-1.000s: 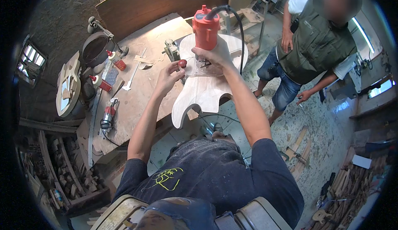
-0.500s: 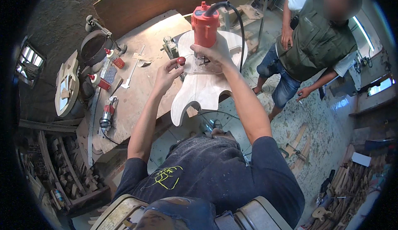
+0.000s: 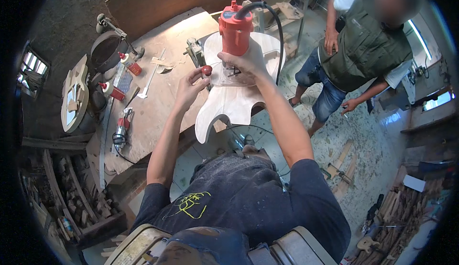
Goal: The person uses a router to carve a cavity into a wooden guitar body, following a template.
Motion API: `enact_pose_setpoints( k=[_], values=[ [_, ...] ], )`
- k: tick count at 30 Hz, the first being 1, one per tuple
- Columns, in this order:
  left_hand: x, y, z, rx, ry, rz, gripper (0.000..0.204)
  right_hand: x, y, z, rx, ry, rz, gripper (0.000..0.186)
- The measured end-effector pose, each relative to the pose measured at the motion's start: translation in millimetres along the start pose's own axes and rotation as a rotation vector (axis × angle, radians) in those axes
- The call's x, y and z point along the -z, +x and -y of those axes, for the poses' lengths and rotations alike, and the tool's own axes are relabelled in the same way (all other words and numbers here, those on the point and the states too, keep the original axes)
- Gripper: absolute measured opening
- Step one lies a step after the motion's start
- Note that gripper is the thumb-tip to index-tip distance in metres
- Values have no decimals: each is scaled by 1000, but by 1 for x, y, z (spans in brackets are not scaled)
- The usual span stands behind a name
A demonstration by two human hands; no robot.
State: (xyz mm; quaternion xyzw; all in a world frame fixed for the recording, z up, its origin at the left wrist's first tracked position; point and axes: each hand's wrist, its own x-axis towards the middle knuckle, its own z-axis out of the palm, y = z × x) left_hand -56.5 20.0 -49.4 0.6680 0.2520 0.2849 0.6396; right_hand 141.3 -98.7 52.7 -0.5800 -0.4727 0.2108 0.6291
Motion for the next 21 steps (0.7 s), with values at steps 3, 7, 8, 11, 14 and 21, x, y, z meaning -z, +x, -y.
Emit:
enact_pose_setpoints(
  k=[3,7,8,11,14,21],
  values=[
    [0,-2,-5,-10,81,15,53,0,0,-6,23,30,-6,44],
    [0,-5,-8,11,88,20,52,2,-1,-9,14,43,21,44],
    [1,-6,-8,15,98,19,52,1,-2,-8,10,34,22,45],
    [3,-5,0,-49,85,3,54,-1,-5,-3,-3,13,16,45],
    [3,-8,1,-47,85,1,53,-2,-6,-2,-8,-3,7,45],
    [2,-14,-12,15,84,28,53,1,-9,-1,-109,4,27,67]
  ],
)
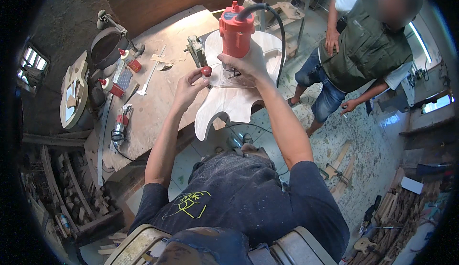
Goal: The person uses a router to carve a cavity into a wooden guitar body, following a template.
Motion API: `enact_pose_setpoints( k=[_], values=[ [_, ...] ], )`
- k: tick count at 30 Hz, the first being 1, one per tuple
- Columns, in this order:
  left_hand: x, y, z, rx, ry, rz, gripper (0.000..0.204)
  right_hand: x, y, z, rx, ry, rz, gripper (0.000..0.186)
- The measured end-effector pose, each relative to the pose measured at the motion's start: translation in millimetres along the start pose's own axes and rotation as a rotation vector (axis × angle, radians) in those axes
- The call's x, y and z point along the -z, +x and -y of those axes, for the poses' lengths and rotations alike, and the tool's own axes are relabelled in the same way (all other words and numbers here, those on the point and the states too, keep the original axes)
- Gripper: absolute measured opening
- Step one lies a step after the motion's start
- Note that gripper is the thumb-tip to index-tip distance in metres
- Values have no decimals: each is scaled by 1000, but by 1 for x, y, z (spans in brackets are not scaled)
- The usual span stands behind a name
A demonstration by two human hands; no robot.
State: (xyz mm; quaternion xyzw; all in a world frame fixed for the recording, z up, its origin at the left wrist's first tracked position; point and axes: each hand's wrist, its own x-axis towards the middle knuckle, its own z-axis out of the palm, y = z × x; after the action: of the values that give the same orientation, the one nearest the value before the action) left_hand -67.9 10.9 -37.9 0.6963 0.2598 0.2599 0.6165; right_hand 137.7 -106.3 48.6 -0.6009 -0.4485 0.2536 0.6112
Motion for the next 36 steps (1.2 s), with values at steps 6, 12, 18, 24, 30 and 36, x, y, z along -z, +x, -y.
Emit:
enact_pose_setpoints(
  k=[6,12,18,24,30,36],
  values=[
    [2,-1,3,3,6,9,53,-2,-4,3,-6,13,1,67],
    [2,-2,4,1,-15,18,53,-2,-6,1,19,7,-10,68],
    [2,-4,5,-12,-19,25,54,-3,-8,4,12,6,-11,70],
    [3,-4,6,-21,0,28,55,-4,-9,1,19,12,-21,69],
    [2,-6,3,12,-28,28,54,-4,-10,2,45,-21,-36,67],
    [2,-7,3,10,11,22,53,-2,-11,4,29,1,-17,66]
  ],
)
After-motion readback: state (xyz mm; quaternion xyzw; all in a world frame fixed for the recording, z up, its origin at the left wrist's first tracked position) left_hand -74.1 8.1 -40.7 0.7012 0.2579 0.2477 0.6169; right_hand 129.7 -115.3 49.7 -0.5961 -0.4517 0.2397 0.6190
